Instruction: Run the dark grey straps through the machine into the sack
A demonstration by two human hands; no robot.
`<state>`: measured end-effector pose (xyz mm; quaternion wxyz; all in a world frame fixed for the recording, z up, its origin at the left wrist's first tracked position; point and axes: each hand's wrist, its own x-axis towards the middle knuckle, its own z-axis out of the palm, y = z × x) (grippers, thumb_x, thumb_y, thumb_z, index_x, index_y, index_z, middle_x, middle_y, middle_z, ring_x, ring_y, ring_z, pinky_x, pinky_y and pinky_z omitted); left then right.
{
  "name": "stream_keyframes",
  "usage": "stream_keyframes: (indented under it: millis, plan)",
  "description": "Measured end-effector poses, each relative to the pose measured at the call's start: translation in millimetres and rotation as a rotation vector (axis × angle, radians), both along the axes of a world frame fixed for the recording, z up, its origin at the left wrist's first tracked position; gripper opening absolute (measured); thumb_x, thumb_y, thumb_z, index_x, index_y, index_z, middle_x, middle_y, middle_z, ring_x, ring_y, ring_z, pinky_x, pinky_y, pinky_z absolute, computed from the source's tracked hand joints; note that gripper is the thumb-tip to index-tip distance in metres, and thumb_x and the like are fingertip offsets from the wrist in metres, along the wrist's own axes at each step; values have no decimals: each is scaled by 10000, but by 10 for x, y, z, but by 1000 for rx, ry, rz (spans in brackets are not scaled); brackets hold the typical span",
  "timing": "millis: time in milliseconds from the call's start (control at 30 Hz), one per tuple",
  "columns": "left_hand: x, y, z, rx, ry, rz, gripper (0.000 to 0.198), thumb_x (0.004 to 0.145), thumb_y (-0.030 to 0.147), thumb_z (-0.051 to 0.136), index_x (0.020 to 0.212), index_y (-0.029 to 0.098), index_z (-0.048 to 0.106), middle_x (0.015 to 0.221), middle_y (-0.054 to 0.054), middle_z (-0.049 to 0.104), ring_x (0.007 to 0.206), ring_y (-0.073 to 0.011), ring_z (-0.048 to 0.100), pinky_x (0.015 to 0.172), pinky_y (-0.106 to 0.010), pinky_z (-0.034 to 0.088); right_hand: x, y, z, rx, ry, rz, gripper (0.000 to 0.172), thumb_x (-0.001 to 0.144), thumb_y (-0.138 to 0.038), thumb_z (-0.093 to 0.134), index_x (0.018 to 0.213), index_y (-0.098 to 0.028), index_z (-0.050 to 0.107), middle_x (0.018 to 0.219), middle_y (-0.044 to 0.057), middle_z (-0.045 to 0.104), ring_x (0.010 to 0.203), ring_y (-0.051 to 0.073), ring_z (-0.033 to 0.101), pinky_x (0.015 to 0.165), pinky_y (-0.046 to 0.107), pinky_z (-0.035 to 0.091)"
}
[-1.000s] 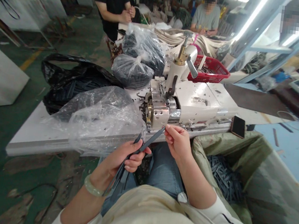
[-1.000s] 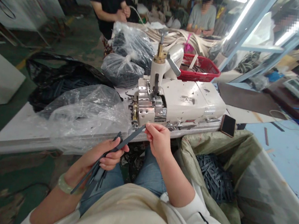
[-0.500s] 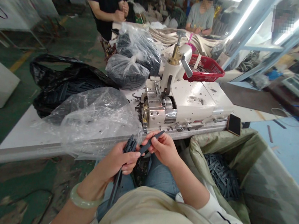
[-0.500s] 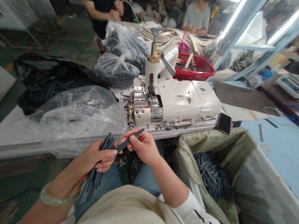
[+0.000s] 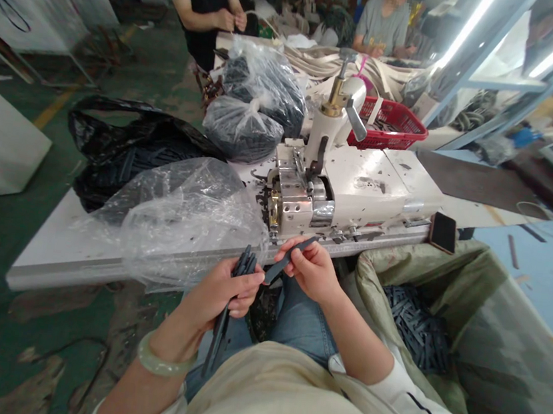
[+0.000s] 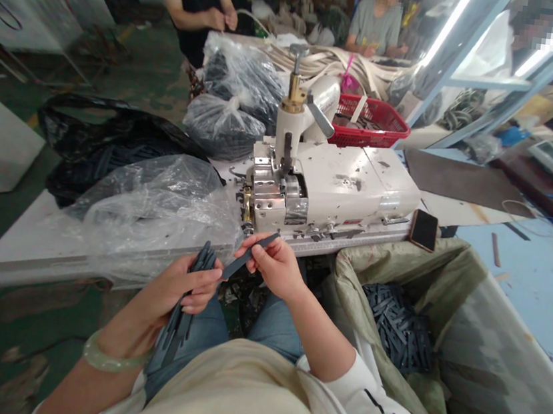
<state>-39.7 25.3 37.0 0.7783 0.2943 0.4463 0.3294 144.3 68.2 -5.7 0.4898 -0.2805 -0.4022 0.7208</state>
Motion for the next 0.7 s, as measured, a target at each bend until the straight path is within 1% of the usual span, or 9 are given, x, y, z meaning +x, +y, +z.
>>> stream_keyframes:
  millis: [67,133,200,267,333,400,600,700]
  plan:
    - [10,13,-23,-14,-14,-3,333,719,360,753,830,185,493,468,116,382,335,-14,279,341,-131,253,7,3,-1,-25,-9,-5,345,732,-479,750,890,-188,651,801,33,708,519,73,547,507,197,450]
    - [9,20,-40,-33,-30,-17,333,716,365,754,826,178,502,473,114,383,337,-13,277,337,-131,248,7,14,5,-52,-24,-22,362,695,-496,769,819,-175,653,779,42,711,509,80,577,478,187,458]
    - [0,22,-54,-45,-27,-48,318,721,361,748,844,163,532,473,110,382,339,-13,275,335,-131,240,-6,35,13,-84,-77,-68,364,692,-499,765,716,-154,650,695,48,701,470,86,588,424,171,443]
    - [-11,21,-64,-49,-16,-72,305,731,346,737,878,141,567,475,107,379,342,-12,274,337,-133,237,-29,59,24,-132,-149,-136,377,703,-500,749,657,-139,652,570,40,666,416,93,576,370,160,414]
    - [-19,18,-71,-49,-12,-81,302,738,334,729,903,124,588,475,107,370,344,-13,270,337,-136,234,-54,76,38,-177,-206,-189,386,703,-503,742,660,-128,668,476,26,626,381,101,566,341,155,398]
    - [-22,15,-76,-51,-10,-81,294,739,327,726,901,121,594,469,110,360,345,-13,261,336,-138,231,-76,81,55,-196,-234,-212,390,701,-503,743,671,-119,680,436,19,607,365,105,564,331,151,394]
    - [8,4,-95,-27,27,-41,274,756,339,711,871,123,588,488,102,378,356,-13,271,339,-137,236,-96,74,79,-206,-249,-214,383,698,-493,752,665,-116,690,440,25,616,371,107,575,336,147,402]
    - [26,-1,-105,-19,42,-31,254,749,328,702,837,122,582,487,99,381,353,-14,272,338,-141,243,-83,71,65,-184,-246,-189,361,704,-478,756,694,-121,698,455,16,616,388,104,576,350,150,403]
